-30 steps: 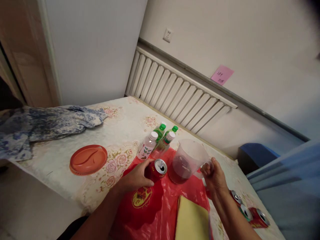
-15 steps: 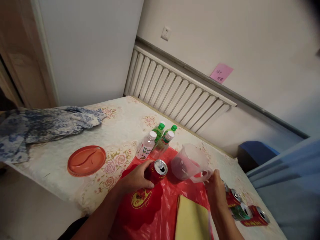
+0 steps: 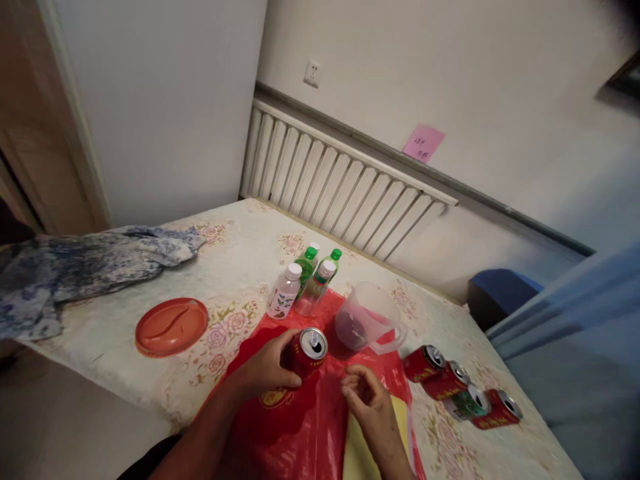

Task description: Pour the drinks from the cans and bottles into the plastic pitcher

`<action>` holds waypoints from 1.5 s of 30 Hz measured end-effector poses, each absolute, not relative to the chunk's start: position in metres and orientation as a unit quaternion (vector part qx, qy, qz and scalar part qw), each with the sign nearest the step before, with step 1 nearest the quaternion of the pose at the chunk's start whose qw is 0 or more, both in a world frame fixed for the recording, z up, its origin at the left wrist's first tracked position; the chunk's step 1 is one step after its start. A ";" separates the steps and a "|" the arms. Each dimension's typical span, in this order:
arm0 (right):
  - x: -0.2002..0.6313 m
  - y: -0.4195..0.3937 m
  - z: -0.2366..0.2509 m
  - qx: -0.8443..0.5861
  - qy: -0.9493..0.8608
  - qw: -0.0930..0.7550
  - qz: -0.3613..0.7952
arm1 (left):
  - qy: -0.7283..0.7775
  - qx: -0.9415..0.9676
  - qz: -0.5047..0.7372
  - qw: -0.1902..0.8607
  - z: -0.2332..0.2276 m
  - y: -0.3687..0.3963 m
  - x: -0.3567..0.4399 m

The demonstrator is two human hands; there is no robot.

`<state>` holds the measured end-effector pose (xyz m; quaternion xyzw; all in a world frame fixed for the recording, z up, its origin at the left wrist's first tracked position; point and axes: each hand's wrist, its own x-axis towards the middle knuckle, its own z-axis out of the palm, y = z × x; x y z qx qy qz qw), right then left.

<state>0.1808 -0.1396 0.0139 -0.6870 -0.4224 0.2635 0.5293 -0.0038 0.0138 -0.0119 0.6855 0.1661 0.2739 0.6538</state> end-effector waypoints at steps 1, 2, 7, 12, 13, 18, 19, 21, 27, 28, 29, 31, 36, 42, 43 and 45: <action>0.177 -0.142 0.017 -0.680 -0.426 0.529 0.274 | 0.161 0.676 0.281 0.662 -0.011 0.009 -0.003; 0.173 -0.146 0.020 -0.676 -0.429 0.529 0.282 | 0.152 0.663 0.288 0.674 -0.011 0.004 -0.001; 0.168 -0.168 0.043 -0.674 -0.458 0.510 0.275 | 0.163 0.658 0.277 0.681 -0.011 -0.026 0.017; 0.183 -0.195 0.055 -0.688 -0.472 0.484 0.262 | 0.125 0.627 0.240 0.731 -0.013 -0.065 0.051; 0.187 -0.201 0.056 -0.694 -0.467 0.482 0.259 | 0.117 0.617 0.229 0.744 -0.013 -0.073 0.059; 0.208 -0.235 0.057 -0.717 -0.431 0.492 0.242 | 0.111 0.605 0.192 0.765 -0.013 -0.113 0.100; 0.213 -0.242 0.056 -0.719 -0.421 0.497 0.241 | 0.112 0.608 0.185 0.764 -0.012 -0.119 0.106; 0.221 -0.254 0.053 -0.724 -0.400 0.507 0.241 | 0.112 0.613 0.166 0.764 -0.008 -0.131 0.118; 0.246 -0.285 0.035 -0.720 -0.361 0.551 0.218 | 0.120 0.652 0.118 0.740 0.013 -0.163 0.148; 0.250 -0.289 0.032 -0.717 -0.357 0.560 0.210 | 0.121 0.664 0.116 0.729 0.016 -0.168 0.152; 0.254 -0.294 0.030 -0.714 -0.352 0.570 0.202 | 0.119 0.676 0.113 0.718 0.018 -0.172 0.157; 0.263 -0.302 0.025 -0.709 -0.337 0.591 0.187 | 0.112 0.700 0.112 0.697 0.019 -0.177 0.165; 0.299 -0.322 0.006 -0.745 -0.271 0.596 0.127 | 0.210 0.786 0.143 0.564 -0.016 -0.165 0.180; 0.369 -0.348 -0.029 -0.765 -0.198 0.612 0.023 | 0.267 0.892 0.255 0.259 -0.079 -0.147 0.184; 0.381 -0.352 -0.034 -0.772 -0.186 0.608 0.009 | 0.257 0.904 0.264 0.215 -0.086 -0.148 0.184; 0.407 -0.361 -0.041 -0.791 -0.166 0.589 -0.023 | 0.242 0.918 0.279 0.146 -0.097 -0.152 0.183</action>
